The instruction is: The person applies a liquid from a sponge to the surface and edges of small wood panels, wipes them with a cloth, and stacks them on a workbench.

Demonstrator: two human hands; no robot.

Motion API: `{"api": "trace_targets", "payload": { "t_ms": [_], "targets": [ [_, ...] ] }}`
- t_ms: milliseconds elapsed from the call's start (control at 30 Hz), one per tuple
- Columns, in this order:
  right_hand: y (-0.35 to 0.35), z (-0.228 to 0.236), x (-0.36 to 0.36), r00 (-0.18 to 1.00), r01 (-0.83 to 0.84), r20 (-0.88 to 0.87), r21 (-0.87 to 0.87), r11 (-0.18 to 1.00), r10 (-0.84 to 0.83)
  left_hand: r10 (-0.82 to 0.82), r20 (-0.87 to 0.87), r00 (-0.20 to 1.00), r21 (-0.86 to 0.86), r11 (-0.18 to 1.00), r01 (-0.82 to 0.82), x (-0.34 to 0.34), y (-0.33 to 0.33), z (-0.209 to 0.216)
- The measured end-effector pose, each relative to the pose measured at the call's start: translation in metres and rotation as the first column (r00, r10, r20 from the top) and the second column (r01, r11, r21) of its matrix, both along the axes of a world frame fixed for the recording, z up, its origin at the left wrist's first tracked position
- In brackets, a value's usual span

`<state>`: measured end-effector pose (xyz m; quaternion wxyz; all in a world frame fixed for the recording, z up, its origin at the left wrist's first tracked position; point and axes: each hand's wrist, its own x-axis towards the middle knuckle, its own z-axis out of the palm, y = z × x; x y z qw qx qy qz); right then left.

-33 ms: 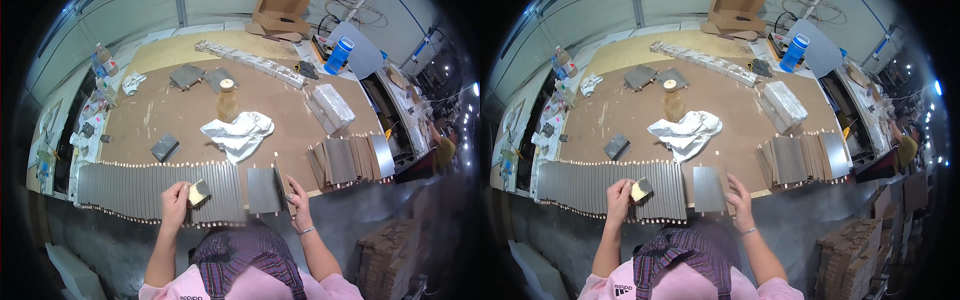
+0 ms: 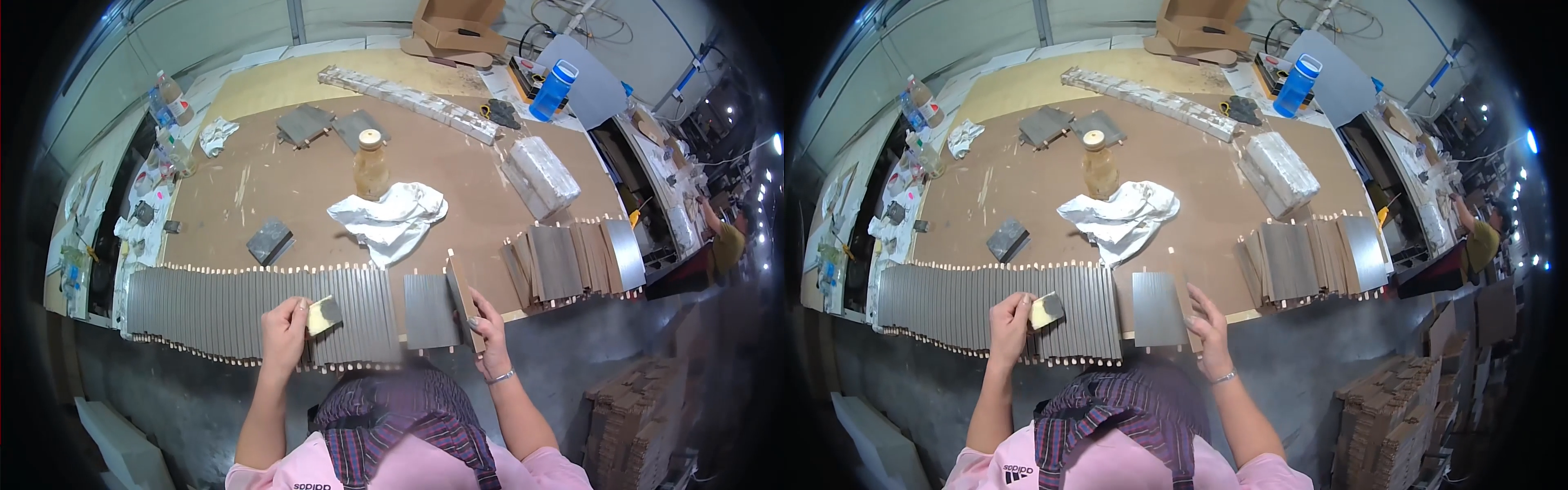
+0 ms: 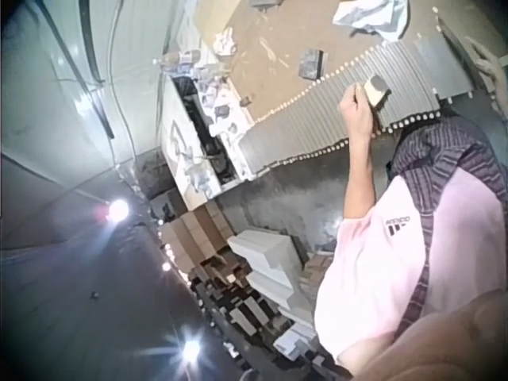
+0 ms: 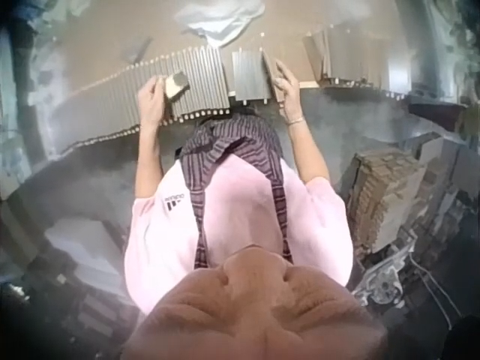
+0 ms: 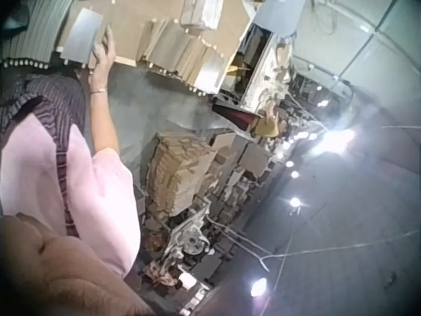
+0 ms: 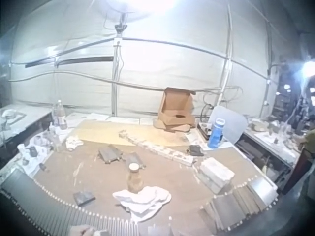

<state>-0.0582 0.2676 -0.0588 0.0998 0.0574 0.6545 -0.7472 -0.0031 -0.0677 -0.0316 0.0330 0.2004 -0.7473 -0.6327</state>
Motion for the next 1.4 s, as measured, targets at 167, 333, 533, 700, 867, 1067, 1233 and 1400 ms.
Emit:
{"api": "trace_targets", "payload": {
  "t_ms": [167,333,533,700,867,1067,1233,1400],
  "targets": [
    [0.013,0.0,0.007,0.967,-0.072,0.199,-0.385,0.92,0.158,-0.026,-0.054,0.998,-0.821,0.57,-0.03,-0.007,0.008,0.039],
    [0.008,0.0,0.021,0.942,-0.015,0.179,-0.824,0.566,0.285,-0.369,-0.164,0.915,-0.362,0.885,0.292,-0.018,0.076,0.064],
    [0.007,0.021,0.029,0.987,-0.119,0.017,-0.597,0.793,0.161,-0.418,-0.153,0.896,0.465,0.77,0.438,-0.041,0.144,0.022],
    [0.032,0.026,0.029,0.969,-0.086,-0.228,0.041,0.995,0.094,-0.422,-0.153,0.894,0.608,0.673,0.422,-0.041,0.154,0.019],
    [0.024,0.003,0.038,0.962,0.25,-0.066,-0.189,0.95,-0.266,-0.472,-0.094,0.877,0.611,0.668,0.425,-0.039,0.164,0.02],
    [0.068,-0.008,0.041,0.895,0.414,-0.396,0.571,0.709,-0.204,-0.552,-0.08,0.83,0.548,0.671,0.499,-0.028,0.163,0.011],
    [0.048,0.015,0.044,0.951,0.31,0.014,-0.058,0.949,-0.31,-0.602,-0.136,0.787,0.264,0.744,0.614,-0.021,0.171,0.017],
    [0.042,0.004,0.045,0.94,0.341,-0.194,0.505,0.793,-0.28,-0.502,-0.21,0.839,0.156,0.83,0.536,-0.018,0.172,0.027]
  ]
}}
